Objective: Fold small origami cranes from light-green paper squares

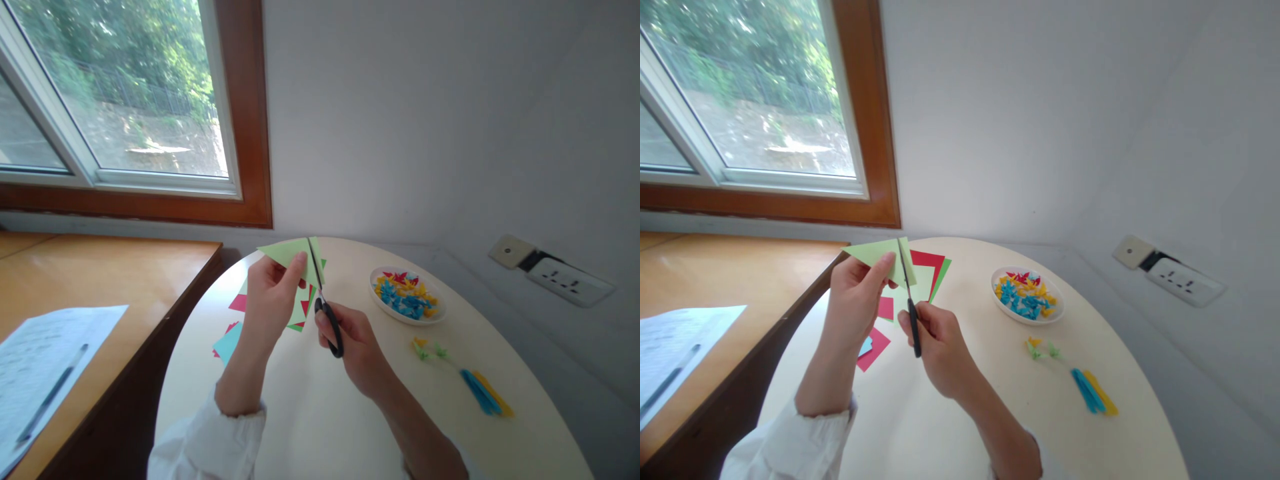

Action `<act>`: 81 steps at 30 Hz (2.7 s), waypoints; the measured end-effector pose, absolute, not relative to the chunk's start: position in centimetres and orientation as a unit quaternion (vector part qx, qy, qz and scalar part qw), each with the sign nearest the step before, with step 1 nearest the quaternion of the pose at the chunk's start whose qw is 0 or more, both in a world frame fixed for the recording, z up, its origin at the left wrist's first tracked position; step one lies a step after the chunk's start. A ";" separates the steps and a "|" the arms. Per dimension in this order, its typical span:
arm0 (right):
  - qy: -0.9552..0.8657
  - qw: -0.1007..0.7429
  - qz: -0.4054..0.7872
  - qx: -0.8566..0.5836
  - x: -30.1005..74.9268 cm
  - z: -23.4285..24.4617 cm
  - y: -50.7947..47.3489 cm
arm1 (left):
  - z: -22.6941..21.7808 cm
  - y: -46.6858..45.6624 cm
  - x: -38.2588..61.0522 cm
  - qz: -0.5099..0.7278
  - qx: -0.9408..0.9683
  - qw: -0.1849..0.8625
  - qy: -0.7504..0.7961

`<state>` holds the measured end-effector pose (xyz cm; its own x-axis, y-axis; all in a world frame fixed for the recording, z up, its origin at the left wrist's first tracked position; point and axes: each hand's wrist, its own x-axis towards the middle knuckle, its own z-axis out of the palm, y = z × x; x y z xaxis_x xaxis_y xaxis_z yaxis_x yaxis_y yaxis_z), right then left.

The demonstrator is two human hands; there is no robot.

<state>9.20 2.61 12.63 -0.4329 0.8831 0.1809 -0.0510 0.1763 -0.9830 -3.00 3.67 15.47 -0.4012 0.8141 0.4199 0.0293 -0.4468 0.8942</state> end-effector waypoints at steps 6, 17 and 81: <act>-0.640 0.424 0.550 -0.329 9.2 12.6 2.5 | 15.7 3.6 -3.0 0.701 0.474 0.268 0.460; -0.638 0.430 0.541 -0.339 9.3 12.4 2.7 | 15.2 4.0 -3.1 0.710 0.467 0.289 0.442; -0.526 0.306 0.639 -0.471 19.3 2.5 -0.3 | 1.9 5.8 2.1 0.499 0.092 0.820 0.267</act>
<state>19.32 -0.34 2.53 -0.3687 0.8863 -0.2802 0.1046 -0.2600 -0.9599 2.07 5.83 1.91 0.3600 0.8663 -0.3463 -0.7684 0.4858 0.4166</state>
